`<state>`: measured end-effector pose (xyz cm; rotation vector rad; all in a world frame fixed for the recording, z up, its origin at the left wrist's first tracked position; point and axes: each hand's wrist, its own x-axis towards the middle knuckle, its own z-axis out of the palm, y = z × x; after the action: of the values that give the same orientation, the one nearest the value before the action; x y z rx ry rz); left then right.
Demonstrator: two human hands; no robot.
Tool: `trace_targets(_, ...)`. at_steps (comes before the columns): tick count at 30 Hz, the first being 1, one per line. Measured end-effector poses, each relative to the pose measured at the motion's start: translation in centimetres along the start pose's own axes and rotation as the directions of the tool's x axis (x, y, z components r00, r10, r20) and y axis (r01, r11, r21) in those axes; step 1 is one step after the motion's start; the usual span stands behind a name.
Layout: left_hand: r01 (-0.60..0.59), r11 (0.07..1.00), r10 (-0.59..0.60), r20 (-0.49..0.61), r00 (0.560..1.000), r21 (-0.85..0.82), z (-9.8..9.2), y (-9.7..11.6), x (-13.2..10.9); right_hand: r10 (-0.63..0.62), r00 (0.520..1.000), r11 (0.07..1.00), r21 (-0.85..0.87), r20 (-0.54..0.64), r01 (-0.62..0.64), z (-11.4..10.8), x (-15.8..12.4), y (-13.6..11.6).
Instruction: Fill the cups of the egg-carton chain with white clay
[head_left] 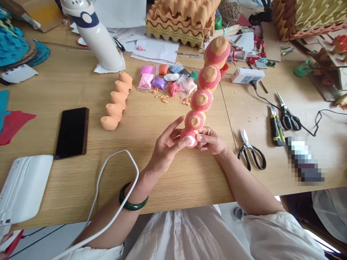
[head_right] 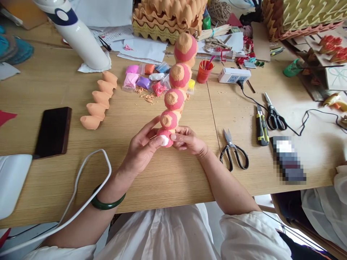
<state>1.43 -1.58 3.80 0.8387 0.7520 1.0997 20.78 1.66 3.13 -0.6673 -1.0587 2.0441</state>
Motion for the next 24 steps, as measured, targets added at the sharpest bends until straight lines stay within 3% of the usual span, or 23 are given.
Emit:
trace_targets(5,0.042,0.996,-0.037,0.064,0.997,-0.082,0.2,0.3,0.1,-0.004,1.0,1.0,-0.018,0.013,0.004,0.1,0.0,-0.1)
trace_targets(10,0.161,0.984,-0.152,0.112,0.982,-0.071,0.2,0.9,0.1,0.015,0.999,0.994,-0.106,0.029,-0.012,0.2,0.1,-0.1)
trace_targets(14,0.154,0.979,-0.138,0.126,0.982,-0.134,0.4,0.9,0.2,0.004,1.0,0.998,-0.059,-0.011,-0.005,0.5,0.1,-0.3)
trace_targets(18,0.086,0.993,-0.082,0.058,0.995,-0.079,0.7,0.7,0.3,0.016,0.999,0.998,-0.068,-0.049,-0.019,0.9,0.3,-0.3)
trace_targets(22,0.152,0.985,-0.153,-0.005,0.988,-0.087,0.3,0.7,0.5,0.082,0.99,0.996,-0.031,-0.113,-0.086,1.4,0.4,-0.1)
trace_targets(24,0.134,0.991,-0.134,-0.022,0.991,-0.013,0.0,0.4,0.5,0.092,0.986,0.995,-0.014,-0.138,-0.094,1.7,0.4,-0.1)
